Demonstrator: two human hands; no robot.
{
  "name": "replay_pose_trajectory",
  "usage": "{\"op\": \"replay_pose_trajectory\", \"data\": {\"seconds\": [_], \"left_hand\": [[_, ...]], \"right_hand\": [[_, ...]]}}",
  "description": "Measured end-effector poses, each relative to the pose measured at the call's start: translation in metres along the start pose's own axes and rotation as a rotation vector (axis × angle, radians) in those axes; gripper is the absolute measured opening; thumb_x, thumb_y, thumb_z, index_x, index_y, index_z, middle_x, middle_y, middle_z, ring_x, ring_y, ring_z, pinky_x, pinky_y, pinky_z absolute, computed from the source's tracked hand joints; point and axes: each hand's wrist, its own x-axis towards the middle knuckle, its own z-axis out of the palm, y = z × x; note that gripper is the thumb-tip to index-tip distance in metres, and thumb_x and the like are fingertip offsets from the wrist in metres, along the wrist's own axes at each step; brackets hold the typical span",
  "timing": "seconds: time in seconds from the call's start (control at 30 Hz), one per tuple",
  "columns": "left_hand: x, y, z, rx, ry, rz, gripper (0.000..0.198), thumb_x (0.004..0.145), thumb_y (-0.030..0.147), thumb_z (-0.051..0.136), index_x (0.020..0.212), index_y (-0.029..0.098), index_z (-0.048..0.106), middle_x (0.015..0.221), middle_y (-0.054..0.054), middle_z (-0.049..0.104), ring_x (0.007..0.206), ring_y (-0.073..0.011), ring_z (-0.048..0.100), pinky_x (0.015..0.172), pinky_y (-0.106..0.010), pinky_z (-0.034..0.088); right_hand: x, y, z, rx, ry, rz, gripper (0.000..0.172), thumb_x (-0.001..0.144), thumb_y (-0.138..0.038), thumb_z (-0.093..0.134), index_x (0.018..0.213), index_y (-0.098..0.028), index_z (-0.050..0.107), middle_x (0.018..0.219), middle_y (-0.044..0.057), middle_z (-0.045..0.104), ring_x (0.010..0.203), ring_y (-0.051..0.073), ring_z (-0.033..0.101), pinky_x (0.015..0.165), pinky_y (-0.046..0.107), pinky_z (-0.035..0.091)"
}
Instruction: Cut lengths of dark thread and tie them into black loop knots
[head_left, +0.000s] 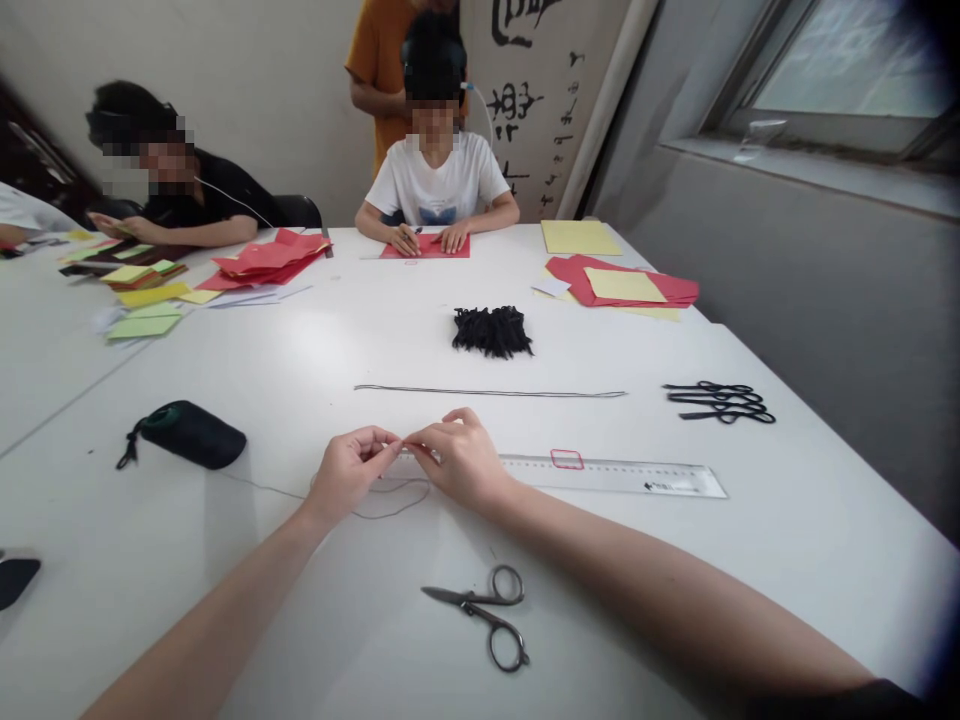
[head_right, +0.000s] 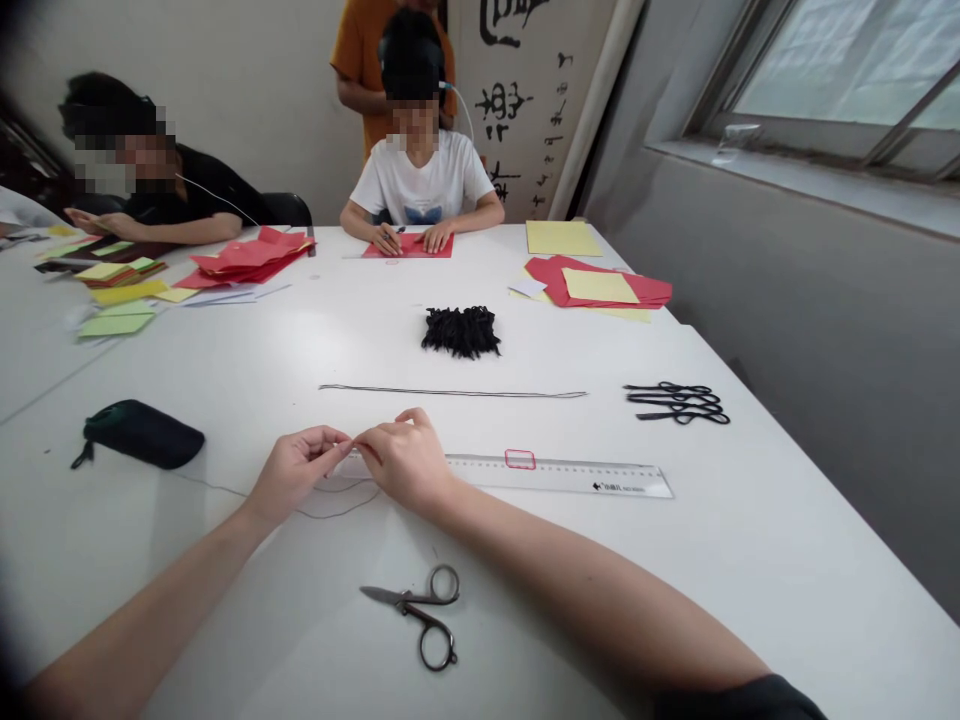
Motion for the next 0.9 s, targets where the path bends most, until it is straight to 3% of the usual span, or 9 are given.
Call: {"op": "replay_pose_trajectory", "data": {"seconds": [0.2, 0.33, 0.5, 0.7, 0.9], "left_hand": [[0.003, 0.0, -0.008, 0.149, -0.034, 0.056, 0.029, 0.077, 0.043, 0.062, 0.077, 0.015, 0.063, 0.052, 0.005, 0.041, 0.048, -0.0086, 0.036, 0.046, -0.021, 0.03], [0.007, -0.002, -0.02, 0.323, 0.005, 0.052, 0.026, 0.076, 0.041, 0.061, 0.077, 0.016, 0.066, 0.052, 0.004, 0.045, 0.048, -0.0096, 0.04, 0.047, -0.021, 0.032], [0.009, -0.005, -0.019, 0.462, 0.022, 0.029, 0.021, 0.075, 0.037, 0.059, 0.074, 0.018, 0.066, 0.05, 0.005, 0.045, 0.046, -0.0097, 0.039, 0.047, -0.021, 0.032], [0.008, -0.007, -0.013, 0.518, 0.033, 0.066, 0.018, 0.076, 0.034, 0.058, 0.072, 0.019, 0.065, 0.048, 0.008, 0.029, 0.045, -0.009, 0.03, 0.048, -0.021, 0.03], [0.006, -0.005, -0.008, 0.445, 0.091, 0.151, 0.021, 0.078, 0.038, 0.059, 0.074, 0.018, 0.066, 0.049, 0.008, 0.025, 0.046, -0.009, 0.027, 0.048, -0.022, 0.03]], "right_hand": [[0.008, 0.012, -0.015, -0.151, -0.126, -0.291, 0.019, 0.089, -0.015, 0.044, 0.077, -0.016, 0.06, 0.071, 0.002, 0.066, 0.065, 0.013, 0.055, 0.084, 0.032, 0.03], [0.012, 0.027, -0.027, -0.256, -0.22, -0.496, 0.022, 0.089, -0.009, 0.041, 0.076, -0.016, 0.057, 0.073, 0.002, 0.062, 0.073, 0.014, 0.051, 0.081, 0.031, 0.03], [0.008, 0.038, -0.029, -0.314, -0.289, -0.542, 0.025, 0.092, -0.008, 0.039, 0.073, -0.015, 0.055, 0.074, 0.002, 0.058, 0.072, 0.014, 0.046, 0.08, 0.03, 0.029], [0.004, 0.042, -0.024, -0.333, -0.294, -0.564, 0.028, 0.094, -0.01, 0.036, 0.075, -0.015, 0.056, 0.074, 0.002, 0.056, 0.071, 0.014, 0.045, 0.082, 0.031, 0.03], [0.009, 0.038, -0.04, -0.535, -0.118, -0.593, 0.036, 0.094, -0.004, 0.028, 0.081, -0.018, 0.059, 0.079, 0.004, 0.058, 0.075, 0.016, 0.046, 0.088, 0.036, 0.03]]}}
